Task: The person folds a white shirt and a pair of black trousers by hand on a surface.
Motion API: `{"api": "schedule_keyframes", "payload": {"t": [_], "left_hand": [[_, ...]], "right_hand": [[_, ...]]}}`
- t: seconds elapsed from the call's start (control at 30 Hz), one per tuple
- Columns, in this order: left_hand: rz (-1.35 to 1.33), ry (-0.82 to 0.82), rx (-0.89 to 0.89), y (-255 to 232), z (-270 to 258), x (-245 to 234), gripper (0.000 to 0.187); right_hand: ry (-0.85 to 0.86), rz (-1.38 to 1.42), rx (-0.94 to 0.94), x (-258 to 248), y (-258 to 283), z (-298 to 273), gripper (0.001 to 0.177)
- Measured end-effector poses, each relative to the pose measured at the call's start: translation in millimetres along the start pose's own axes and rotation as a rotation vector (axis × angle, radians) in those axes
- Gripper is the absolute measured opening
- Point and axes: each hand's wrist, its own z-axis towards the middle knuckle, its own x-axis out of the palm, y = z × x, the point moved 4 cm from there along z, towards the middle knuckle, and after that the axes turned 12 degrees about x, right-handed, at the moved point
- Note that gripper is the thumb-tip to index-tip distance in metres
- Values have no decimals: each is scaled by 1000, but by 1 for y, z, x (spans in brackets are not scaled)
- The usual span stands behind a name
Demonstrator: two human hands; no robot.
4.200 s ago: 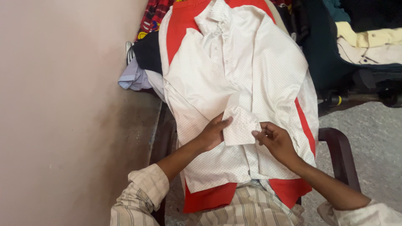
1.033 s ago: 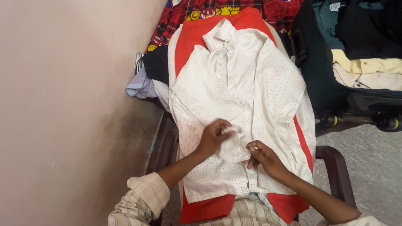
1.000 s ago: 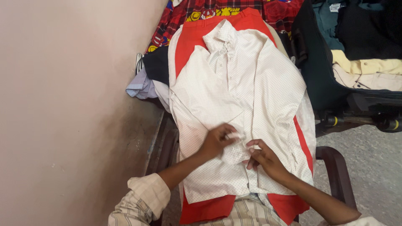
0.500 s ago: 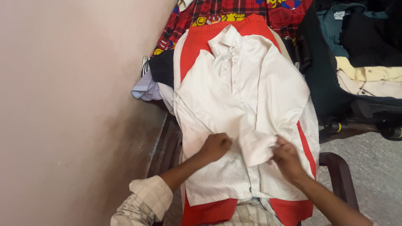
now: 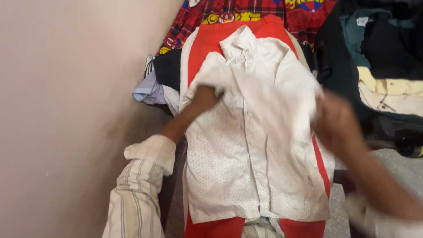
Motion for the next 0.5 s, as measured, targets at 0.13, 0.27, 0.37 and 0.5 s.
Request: {"api": "schedule_keyframes", "payload": {"t": [0.13, 0.27, 0.37, 0.5], "left_hand": [[176, -460, 69, 77, 63, -47, 46], [292, -500, 6, 133, 52, -59, 40], [405, -363, -6, 134, 8, -42, 24], [680, -325, -2, 64, -34, -53, 43]], "right_hand": [[293, 770, 318, 7, 72, 169, 49], [266, 303, 324, 79, 56, 187, 46], [384, -93, 378, 118, -2, 134, 39], [466, -549, 488, 148, -79, 99, 39]]}}
